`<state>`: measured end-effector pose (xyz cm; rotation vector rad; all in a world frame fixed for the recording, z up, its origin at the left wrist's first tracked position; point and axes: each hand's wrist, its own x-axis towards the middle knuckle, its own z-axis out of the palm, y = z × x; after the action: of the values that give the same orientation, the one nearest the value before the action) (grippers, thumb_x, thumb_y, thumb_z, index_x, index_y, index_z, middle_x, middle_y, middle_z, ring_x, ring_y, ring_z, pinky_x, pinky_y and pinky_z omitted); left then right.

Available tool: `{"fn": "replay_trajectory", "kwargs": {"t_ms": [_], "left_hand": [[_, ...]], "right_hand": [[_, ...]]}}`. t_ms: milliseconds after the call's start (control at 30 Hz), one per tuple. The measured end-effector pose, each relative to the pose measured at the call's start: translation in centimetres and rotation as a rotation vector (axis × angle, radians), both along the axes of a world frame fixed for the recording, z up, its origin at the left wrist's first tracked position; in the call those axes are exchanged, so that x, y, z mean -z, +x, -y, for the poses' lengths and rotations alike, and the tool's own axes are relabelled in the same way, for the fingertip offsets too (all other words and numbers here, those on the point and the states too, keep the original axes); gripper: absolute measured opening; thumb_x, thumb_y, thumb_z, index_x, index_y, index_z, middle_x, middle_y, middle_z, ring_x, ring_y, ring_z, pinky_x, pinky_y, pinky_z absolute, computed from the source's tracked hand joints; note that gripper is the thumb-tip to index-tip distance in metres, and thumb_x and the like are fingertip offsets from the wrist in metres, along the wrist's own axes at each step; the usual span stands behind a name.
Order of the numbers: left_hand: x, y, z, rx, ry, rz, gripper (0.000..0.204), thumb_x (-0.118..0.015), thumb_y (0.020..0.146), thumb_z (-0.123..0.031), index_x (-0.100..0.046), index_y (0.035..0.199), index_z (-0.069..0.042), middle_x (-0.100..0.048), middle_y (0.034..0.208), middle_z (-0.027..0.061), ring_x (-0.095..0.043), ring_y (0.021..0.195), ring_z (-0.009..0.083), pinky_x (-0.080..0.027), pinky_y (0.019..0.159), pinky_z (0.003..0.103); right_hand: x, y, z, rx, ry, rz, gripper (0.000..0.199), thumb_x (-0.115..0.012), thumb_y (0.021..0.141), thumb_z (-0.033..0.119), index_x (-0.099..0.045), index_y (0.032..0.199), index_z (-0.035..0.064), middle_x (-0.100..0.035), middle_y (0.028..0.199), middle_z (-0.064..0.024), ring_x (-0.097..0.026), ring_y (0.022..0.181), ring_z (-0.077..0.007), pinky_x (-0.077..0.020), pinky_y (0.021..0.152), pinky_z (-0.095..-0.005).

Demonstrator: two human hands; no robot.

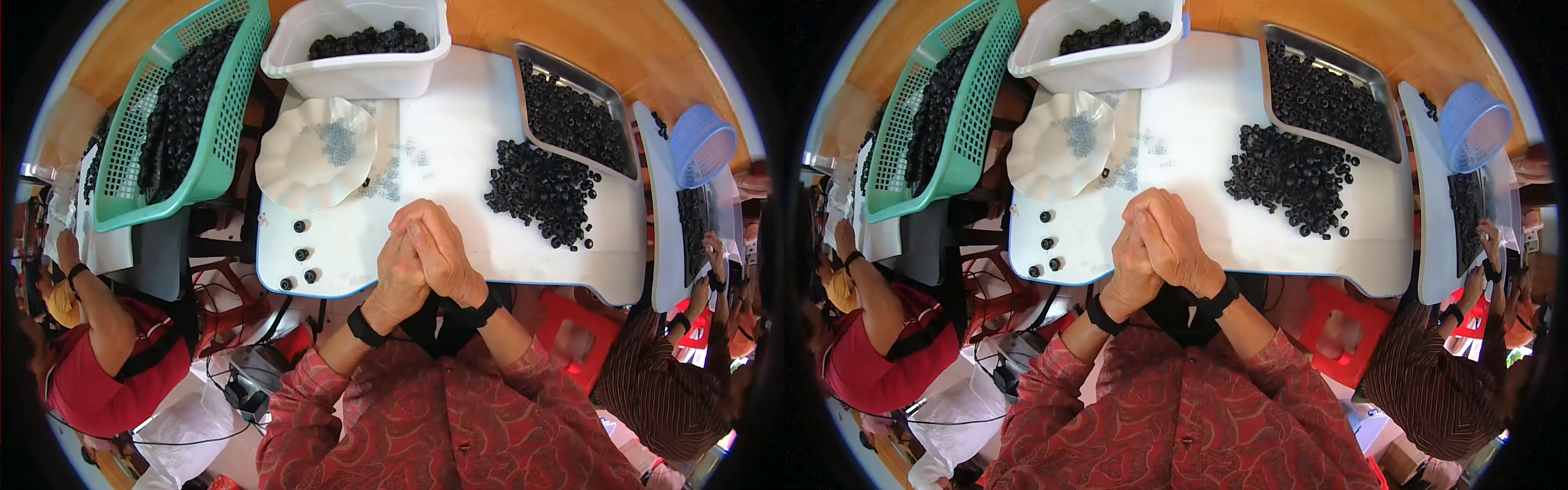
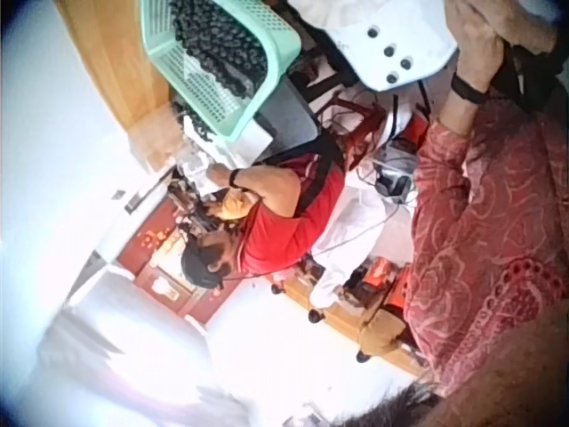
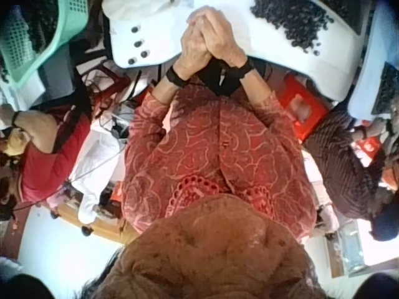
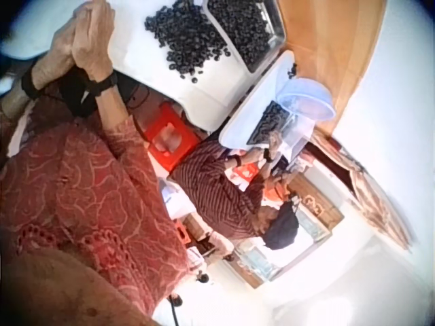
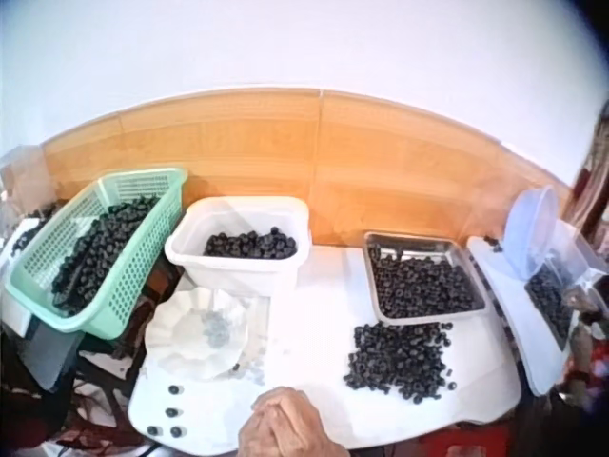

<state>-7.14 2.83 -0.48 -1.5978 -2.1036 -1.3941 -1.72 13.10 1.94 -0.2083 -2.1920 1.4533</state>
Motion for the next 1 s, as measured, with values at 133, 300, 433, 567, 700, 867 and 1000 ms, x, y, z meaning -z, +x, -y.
{"fn": "replay_trajectory", "kwargs": {"t_ms": [133, 300, 433, 567, 700, 867, 1000], "left_hand": [[-0.5, 0.5, 0.0, -0.046, -0.114, -0.048, 0.030, -0.068, 0.071, 0.001, -0.064, 0.101, 0.005, -0.059, 0.096, 0.0193, -0.060, 0.085, 0.0375, -0.050, 0.070, 0.043], [-1.0, 0.4, 0.0, -0.108, -0.089, -0.070, 0.036, -0.064, 0.073, 0.006, -0.064, 0.108, 0.001, -0.060, 0.094, 0.0134, -0.060, 0.084, 0.0308, -0.052, 0.071, 0.039], [-0.6, 0.5, -0.1, -0.152, -0.057, -0.031, 0.034, -0.065, 0.077, 0.004, -0.063, 0.111, 0.000, -0.061, 0.092, 0.0135, -0.060, 0.084, 0.0313, -0.052, 0.071, 0.039], [-0.5, 0.6, -0.1, -0.156, -0.042, -0.015, 0.030, -0.065, 0.081, 0.002, -0.062, 0.111, 0.000, -0.062, 0.092, 0.0140, -0.061, 0.085, 0.0320, -0.052, 0.072, 0.040], [-0.5, 0.6, 0.1, -0.149, -0.011, 0.014, 0.033, -0.063, 0.077, 0.007, -0.063, 0.109, -0.001, -0.063, 0.094, 0.0144, -0.060, 0.085, 0.0333, -0.052, 0.074, 0.041], [-0.9, 0.6, 0.3, -0.139, -0.032, -0.047, 0.030, -0.063, 0.073, 0.005, -0.064, 0.103, 0.000, -0.063, 0.096, 0.0131, -0.058, 0.081, 0.0306, -0.051, 0.070, 0.039], [-1.2, 0.3, 0.2, -0.124, -0.047, 0.001, 0.038, -0.059, 0.068, 0.013, -0.065, 0.104, 0.000, -0.064, 0.095, 0.0143, -0.059, 0.085, 0.0340, -0.051, 0.073, 0.041]], "right_hand": [[0.3, 0.3, 0.1, 0.002, -0.305, -0.006, 0.019, -0.042, 0.100, 0.013, -0.056, 0.105, 0.0015, -0.062, 0.102, -0.0098, -0.058, 0.100, -0.0195, -0.0445, 0.094, -0.0309], [0.7, 2.9, -0.3, 0.243, -0.189, -0.115, 0.024, -0.049, 0.090, -0.005, -0.055, 0.113, -0.0017, -0.057, 0.113, -0.0139, -0.057, 0.105, -0.0243, -0.0460, 0.095, -0.0327], [0.4, 4.7, -0.3, 0.343, 0.213, -0.044, 0.035, -0.056, 0.077, -0.016, -0.057, 0.110, -0.0024, -0.053, 0.119, -0.0190, -0.054, 0.109, -0.0329, -0.0472, 0.095, -0.0365], [0.8, 4.7, -0.2, 0.328, 0.310, -0.046, 0.026, -0.061, 0.075, -0.014, -0.065, 0.097, -0.0015, -0.054, 0.121, -0.0192, -0.051, 0.113, -0.0343, -0.0470, 0.093, -0.0391], [0.8, 4.6, 0.0, 0.320, 0.353, -0.002, 0.020, -0.063, 0.074, -0.012, -0.067, 0.092, -0.0017, -0.055, 0.122, -0.0189, -0.051, 0.111, -0.0354, -0.0464, 0.092, -0.0408], [0.9, 4.4, 0.0, 0.328, 0.330, 0.025, 0.019, -0.064, 0.075, -0.007, -0.068, 0.092, -0.0005, -0.056, 0.121, -0.0172, -0.051, 0.109, -0.0355, -0.0453, 0.091, -0.0415], [0.9, 4.2, -0.2, 0.334, 0.352, 0.035, 0.020, -0.064, 0.074, -0.006, -0.068, 0.093, 0.0005, -0.056, 0.120, -0.0156, -0.051, 0.108, -0.0344, -0.0438, 0.091, -0.0416]]}}
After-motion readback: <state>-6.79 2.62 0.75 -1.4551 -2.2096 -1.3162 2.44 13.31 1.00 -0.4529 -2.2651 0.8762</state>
